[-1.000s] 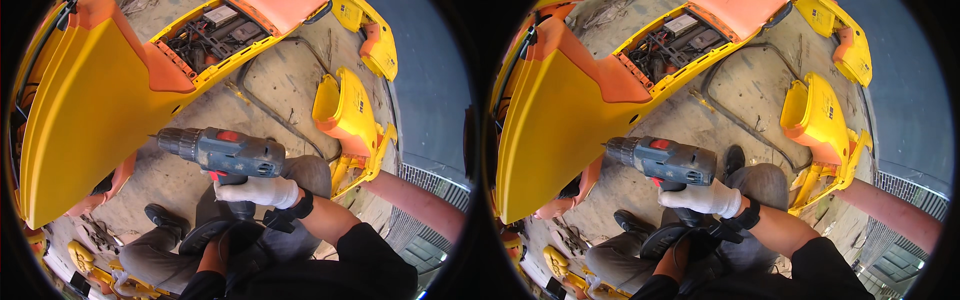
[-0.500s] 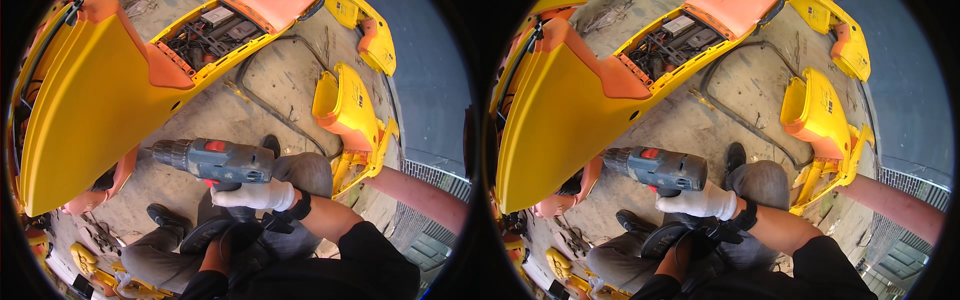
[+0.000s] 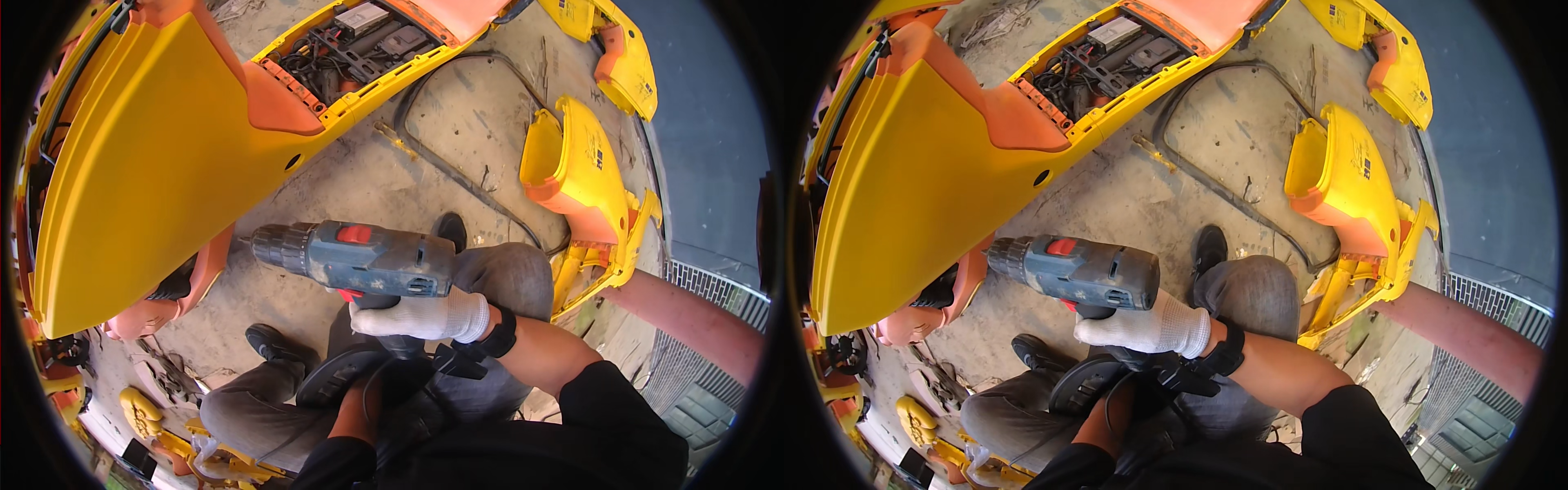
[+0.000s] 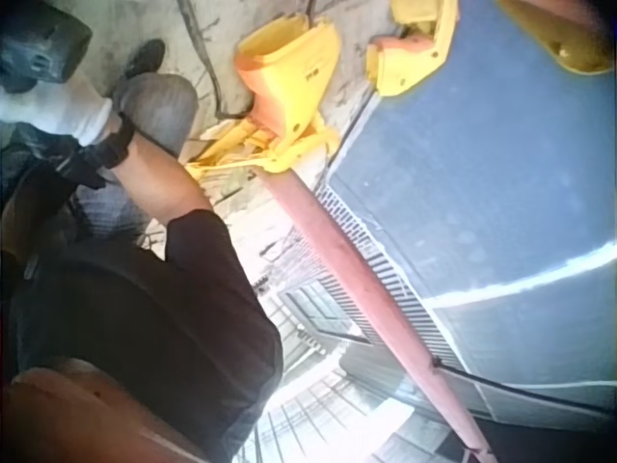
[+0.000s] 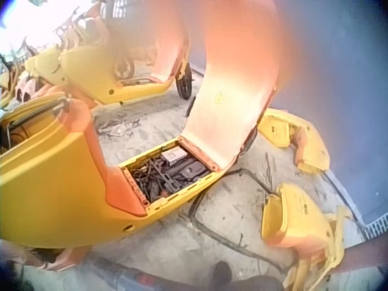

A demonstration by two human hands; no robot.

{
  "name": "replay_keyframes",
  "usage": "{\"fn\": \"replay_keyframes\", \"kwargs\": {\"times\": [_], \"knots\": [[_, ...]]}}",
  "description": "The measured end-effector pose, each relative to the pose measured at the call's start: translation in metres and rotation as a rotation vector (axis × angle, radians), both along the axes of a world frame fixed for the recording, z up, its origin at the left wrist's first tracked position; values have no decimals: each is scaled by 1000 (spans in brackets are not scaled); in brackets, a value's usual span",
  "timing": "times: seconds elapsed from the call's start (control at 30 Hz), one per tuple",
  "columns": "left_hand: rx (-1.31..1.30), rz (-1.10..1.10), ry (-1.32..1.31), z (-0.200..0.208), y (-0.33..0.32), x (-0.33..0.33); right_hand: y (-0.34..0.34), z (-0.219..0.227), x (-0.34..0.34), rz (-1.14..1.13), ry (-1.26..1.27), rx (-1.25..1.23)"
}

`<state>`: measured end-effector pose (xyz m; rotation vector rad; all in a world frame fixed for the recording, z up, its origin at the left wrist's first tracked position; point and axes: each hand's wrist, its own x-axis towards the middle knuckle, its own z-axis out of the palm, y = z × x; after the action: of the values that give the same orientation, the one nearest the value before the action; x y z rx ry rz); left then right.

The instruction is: The person uses a cordless drill to fasten screws into the yellow and orange plastic body panels of a disassembled electric scooter. They work on securing the side panels and the rear section of the scooter frame, moving around the vehicle to access different screw holes.

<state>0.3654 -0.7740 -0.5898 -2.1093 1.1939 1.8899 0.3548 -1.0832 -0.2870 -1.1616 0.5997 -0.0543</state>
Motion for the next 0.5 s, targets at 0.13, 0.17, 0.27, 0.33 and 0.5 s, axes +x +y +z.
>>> {"fn": "replay_keyframes", "kwargs": {"times": [0.13,0.17,0.27,0.33,0.5], "knots": [[3,-6,-8,1,-1,4,-2,6,1,-20,-5,-13],[2,-11,-11,0,-2,6,-3,9,1,-19,-5,-17],[5,-13,-15,1,-1,7,1,3,0,-33,-42,-19],[3,-22,-7,0,-4,8,1,1,-3,-45,-22,-40],[8,-30,-14,0,-4,12,2,4,-4,-51,-30,-45]]}}
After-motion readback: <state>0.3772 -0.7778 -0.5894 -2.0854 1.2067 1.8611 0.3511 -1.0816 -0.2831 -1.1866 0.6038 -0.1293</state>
